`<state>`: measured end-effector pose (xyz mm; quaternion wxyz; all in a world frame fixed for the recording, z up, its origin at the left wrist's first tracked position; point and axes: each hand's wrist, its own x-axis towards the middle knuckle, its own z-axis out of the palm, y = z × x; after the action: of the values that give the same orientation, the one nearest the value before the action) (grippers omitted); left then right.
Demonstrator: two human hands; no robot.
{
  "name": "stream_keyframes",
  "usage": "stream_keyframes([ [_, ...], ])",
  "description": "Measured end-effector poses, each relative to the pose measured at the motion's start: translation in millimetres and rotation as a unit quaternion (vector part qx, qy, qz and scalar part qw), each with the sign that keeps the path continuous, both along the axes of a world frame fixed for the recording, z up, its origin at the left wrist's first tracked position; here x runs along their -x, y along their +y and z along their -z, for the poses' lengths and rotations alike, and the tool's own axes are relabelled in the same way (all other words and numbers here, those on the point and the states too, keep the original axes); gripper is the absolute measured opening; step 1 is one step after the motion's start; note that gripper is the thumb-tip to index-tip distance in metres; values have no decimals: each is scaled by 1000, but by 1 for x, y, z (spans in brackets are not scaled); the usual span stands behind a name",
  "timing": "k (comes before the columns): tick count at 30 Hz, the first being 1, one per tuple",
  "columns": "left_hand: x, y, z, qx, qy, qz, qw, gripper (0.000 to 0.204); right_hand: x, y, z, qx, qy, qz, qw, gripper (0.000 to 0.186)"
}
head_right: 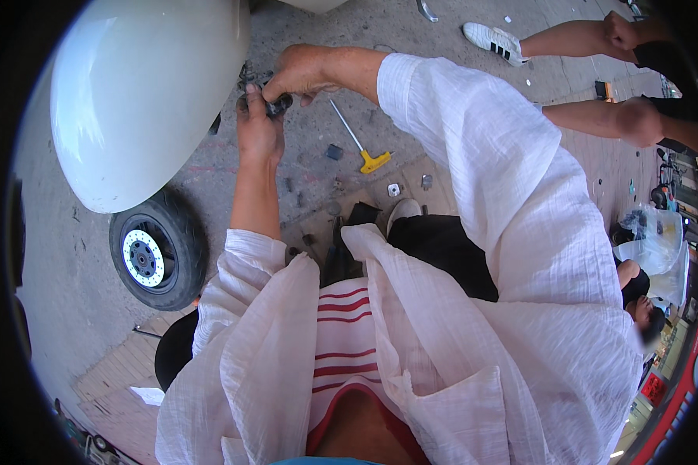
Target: The person repeatedly handles a scooter brake caliper, picking it up, turning it over, and manipulating small components with both hands. The person occasionally reaches for a screwdriver on the ground but continues to work primarily by hand on the caliper.
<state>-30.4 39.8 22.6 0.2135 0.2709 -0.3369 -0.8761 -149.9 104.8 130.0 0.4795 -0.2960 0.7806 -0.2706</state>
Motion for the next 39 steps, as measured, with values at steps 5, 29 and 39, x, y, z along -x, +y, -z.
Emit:
stream_keyframes([
  [5, 1, 1, 2, 15, 2, -18, 1000, 40, 1, 0, 0, -4, 40, -26, 999, 35],
  [29, -1, 0, -1, -5, -3, 1, 1000, 60, -22, -6, 24, 24, 325, -62, 943, 43],
  [39, 1, -3, 10, 37, -13, 7, 999, 61, -76, 28, 26, 165, 300, 209, 916, 28],
])
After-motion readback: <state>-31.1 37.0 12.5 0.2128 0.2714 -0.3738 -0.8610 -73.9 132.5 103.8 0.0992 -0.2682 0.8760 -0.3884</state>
